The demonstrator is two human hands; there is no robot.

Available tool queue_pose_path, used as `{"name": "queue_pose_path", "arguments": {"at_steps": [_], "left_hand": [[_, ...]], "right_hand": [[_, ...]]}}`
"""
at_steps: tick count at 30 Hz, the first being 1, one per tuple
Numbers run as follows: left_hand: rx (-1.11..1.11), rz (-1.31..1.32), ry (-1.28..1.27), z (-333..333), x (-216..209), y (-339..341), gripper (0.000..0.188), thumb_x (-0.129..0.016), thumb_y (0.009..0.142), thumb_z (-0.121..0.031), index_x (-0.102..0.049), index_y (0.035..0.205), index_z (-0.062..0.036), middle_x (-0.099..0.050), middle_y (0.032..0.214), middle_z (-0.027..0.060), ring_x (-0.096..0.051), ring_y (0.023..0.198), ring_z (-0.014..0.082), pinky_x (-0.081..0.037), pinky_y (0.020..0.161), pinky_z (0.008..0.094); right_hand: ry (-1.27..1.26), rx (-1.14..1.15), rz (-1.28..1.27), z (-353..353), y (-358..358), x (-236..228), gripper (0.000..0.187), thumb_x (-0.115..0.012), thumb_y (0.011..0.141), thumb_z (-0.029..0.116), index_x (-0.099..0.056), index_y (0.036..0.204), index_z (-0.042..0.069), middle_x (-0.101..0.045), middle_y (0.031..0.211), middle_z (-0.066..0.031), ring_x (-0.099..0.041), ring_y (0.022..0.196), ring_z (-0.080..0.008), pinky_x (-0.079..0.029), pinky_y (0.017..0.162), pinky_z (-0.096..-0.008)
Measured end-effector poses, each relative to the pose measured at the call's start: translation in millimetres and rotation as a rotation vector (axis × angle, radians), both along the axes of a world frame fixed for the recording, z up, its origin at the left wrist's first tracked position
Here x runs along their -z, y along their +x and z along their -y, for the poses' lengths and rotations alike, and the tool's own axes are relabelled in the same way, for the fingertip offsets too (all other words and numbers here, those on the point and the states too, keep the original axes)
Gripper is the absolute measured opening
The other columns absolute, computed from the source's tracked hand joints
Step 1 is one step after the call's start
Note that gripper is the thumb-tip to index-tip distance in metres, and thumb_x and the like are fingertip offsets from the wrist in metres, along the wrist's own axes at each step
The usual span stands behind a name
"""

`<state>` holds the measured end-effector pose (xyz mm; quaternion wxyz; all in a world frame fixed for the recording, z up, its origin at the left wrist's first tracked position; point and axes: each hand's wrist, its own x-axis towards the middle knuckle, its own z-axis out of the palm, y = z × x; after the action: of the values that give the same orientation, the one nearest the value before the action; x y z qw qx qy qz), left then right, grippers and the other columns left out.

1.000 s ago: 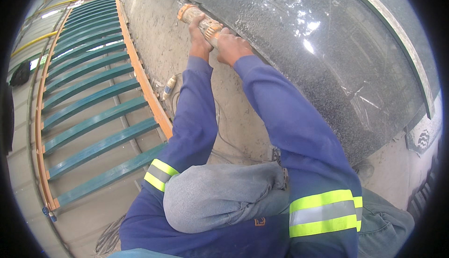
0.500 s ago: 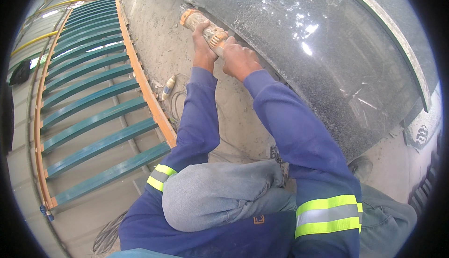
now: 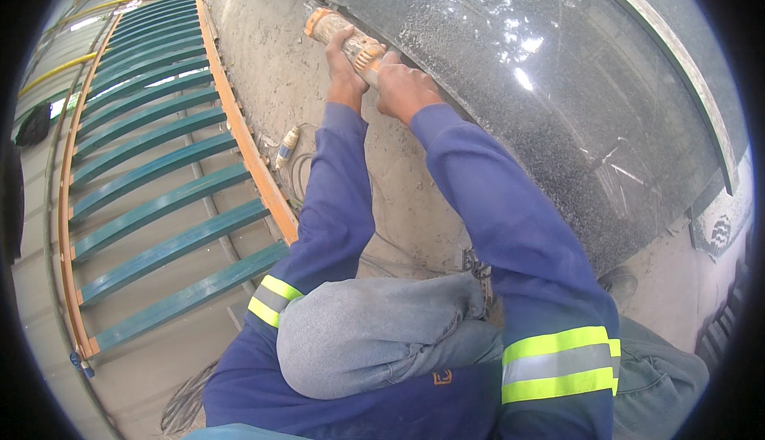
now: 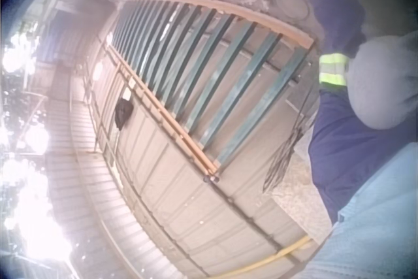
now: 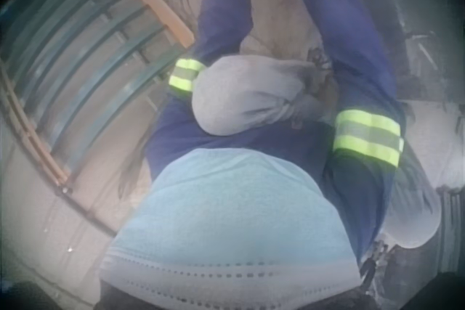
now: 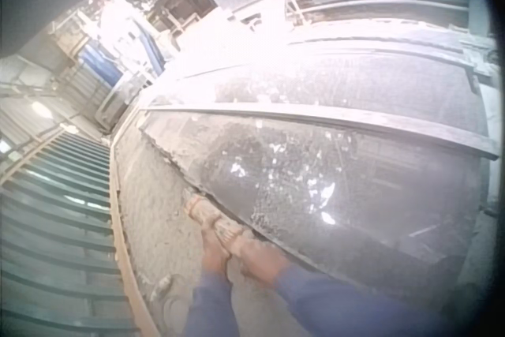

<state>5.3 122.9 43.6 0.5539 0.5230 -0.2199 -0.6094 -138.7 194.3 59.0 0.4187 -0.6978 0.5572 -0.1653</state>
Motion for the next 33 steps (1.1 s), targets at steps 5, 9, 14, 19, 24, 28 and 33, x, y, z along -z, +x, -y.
{"name": "queue_pose_path", "arguments": {"at_steps": [5, 9, 14, 19, 24, 28, 33], "left_hand": [[-0.002, 0.007, 0.016, 18.7, 1.2, 7.9, 0.040, -0.064, 0.080, -0.026, -0.049, 0.109, -0.0032, -0.057, 0.089, 0.0133, -0.065, 0.075, 0.0322, -0.059, 0.069, 0.0479], [-0.006, 0.018, 0.045, 26.1, 0.4, 15.0, 0.041, -0.065, 0.079, -0.026, -0.050, 0.110, -0.0044, -0.057, 0.089, 0.0138, -0.065, 0.075, 0.0329, -0.059, 0.069, 0.0499], [0.002, 0.009, 0.053, 4.3, -3.9, 5.2, 0.044, -0.062, 0.082, -0.026, -0.045, 0.112, 0.0012, -0.059, 0.088, 0.0190, -0.066, 0.074, 0.0366, -0.060, 0.070, 0.0492], [-0.018, -0.025, 0.049, -24.7, -5.9, -12.2, 0.037, -0.066, 0.079, -0.024, -0.050, 0.106, -0.0039, -0.055, 0.088, 0.0125, -0.064, 0.075, 0.0312, -0.061, 0.067, 0.0484], [-0.006, -0.049, 0.037, -26.1, -3.9, -15.9, 0.035, -0.067, 0.078, -0.024, -0.051, 0.103, -0.0049, -0.055, 0.087, 0.0124, -0.064, 0.073, 0.0300, -0.061, 0.066, 0.0481], [-0.018, -0.037, 0.023, -19.6, -2.5, -10.0, 0.038, -0.066, 0.079, -0.024, -0.050, 0.106, -0.0031, -0.057, 0.087, 0.0141, -0.065, 0.072, 0.0317, -0.060, 0.067, 0.0486], [-0.039, -0.010, 0.047, 0.7, 2.8, -1.0, 0.041, -0.064, 0.081, -0.027, -0.049, 0.109, -0.0005, -0.060, 0.088, 0.0177, -0.066, 0.073, 0.0353, -0.060, 0.071, 0.0493]], "right_hand": [[0.005, -0.005, -0.031, 21.2, 10.9, -1.4, 0.044, -0.067, 0.079, 0.009, -0.047, 0.116, -0.005, -0.069, 0.109, -0.0291, -0.069, 0.105, -0.0385, -0.055, 0.089, -0.0455], [0.025, 0.002, -0.019, 24.5, 14.4, -5.5, 0.045, -0.067, 0.079, 0.009, -0.047, 0.117, -0.005, -0.069, 0.109, -0.0285, -0.069, 0.105, -0.0386, -0.055, 0.089, -0.0456], [0.038, 0.006, 0.004, 1.0, 3.1, -8.1, 0.045, -0.067, 0.079, 0.007, -0.046, 0.116, -0.006, -0.069, 0.108, -0.0292, -0.070, 0.103, -0.0394, -0.056, 0.087, -0.0457], [0.008, 0.001, 0.006, -27.3, -16.0, -12.0, 0.041, -0.064, 0.078, 0.005, -0.045, 0.114, -0.006, -0.069, 0.101, -0.0306, -0.070, 0.098, -0.0422, -0.056, 0.084, -0.0481], [-0.003, 0.001, -0.012, -29.8, -19.2, -10.9, 0.040, -0.064, 0.078, 0.005, -0.045, 0.112, -0.006, -0.069, 0.100, -0.0311, -0.070, 0.096, -0.0433, -0.056, 0.083, -0.0492], [-0.005, -0.015, 0.045, -22.7, -16.2, -9.1, 0.040, -0.061, 0.080, 0.006, -0.044, 0.113, -0.007, -0.067, 0.100, -0.0353, -0.068, 0.098, -0.0472, -0.054, 0.085, -0.0524], [0.014, -0.001, 0.012, -0.2, -3.3, -0.6, 0.043, -0.063, 0.080, 0.008, -0.044, 0.115, -0.007, -0.067, 0.105, -0.0330, -0.068, 0.102, -0.0444, -0.054, 0.088, -0.0500]]}}
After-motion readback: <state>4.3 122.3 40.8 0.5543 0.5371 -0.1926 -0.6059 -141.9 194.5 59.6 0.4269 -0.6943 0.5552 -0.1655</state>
